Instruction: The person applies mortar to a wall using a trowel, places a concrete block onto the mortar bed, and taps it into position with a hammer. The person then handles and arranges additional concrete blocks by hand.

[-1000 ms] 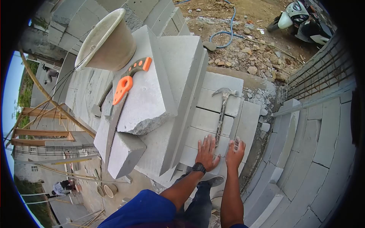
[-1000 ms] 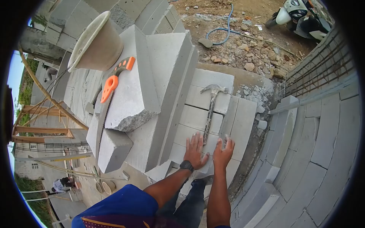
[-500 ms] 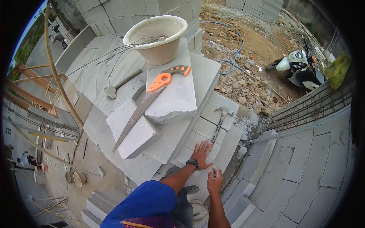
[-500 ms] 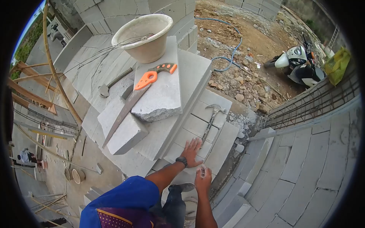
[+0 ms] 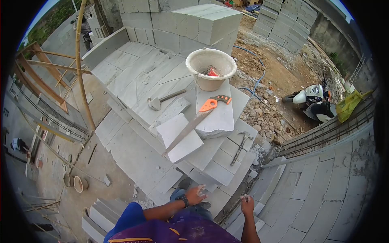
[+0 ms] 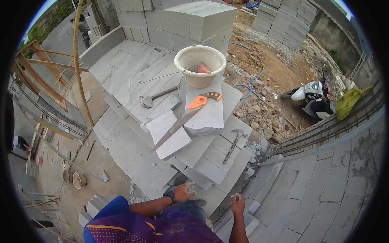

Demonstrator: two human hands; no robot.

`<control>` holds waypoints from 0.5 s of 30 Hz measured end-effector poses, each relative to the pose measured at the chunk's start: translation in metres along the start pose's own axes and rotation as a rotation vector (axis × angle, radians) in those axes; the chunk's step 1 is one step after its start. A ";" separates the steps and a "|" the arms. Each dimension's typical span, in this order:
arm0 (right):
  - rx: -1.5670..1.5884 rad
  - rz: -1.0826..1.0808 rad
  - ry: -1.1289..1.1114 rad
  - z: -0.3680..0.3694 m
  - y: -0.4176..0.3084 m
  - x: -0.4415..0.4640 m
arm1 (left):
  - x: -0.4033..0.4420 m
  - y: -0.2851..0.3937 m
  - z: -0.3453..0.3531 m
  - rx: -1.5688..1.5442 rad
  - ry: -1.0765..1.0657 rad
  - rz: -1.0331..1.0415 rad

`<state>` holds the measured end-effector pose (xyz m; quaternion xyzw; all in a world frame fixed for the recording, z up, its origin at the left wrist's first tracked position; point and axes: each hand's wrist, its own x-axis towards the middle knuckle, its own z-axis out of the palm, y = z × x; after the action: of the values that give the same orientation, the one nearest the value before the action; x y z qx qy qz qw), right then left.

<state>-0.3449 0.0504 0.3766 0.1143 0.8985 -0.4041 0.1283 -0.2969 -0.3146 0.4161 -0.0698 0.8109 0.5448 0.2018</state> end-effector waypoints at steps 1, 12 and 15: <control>0.012 -0.014 0.023 0.002 -0.010 -0.001 | -0.010 0.009 -0.011 0.013 -0.032 0.018; -0.041 0.083 -0.106 0.061 -0.142 -0.031 | 0.078 0.108 -0.228 0.548 0.466 0.591; -0.054 0.166 -0.092 0.080 -0.099 -0.051 | 0.105 0.099 -0.234 0.843 0.425 0.412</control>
<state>-0.3169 -0.0796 0.4107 0.1664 0.8896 -0.3724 0.2054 -0.4840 -0.4774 0.5349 0.0697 0.9801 0.1727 -0.0682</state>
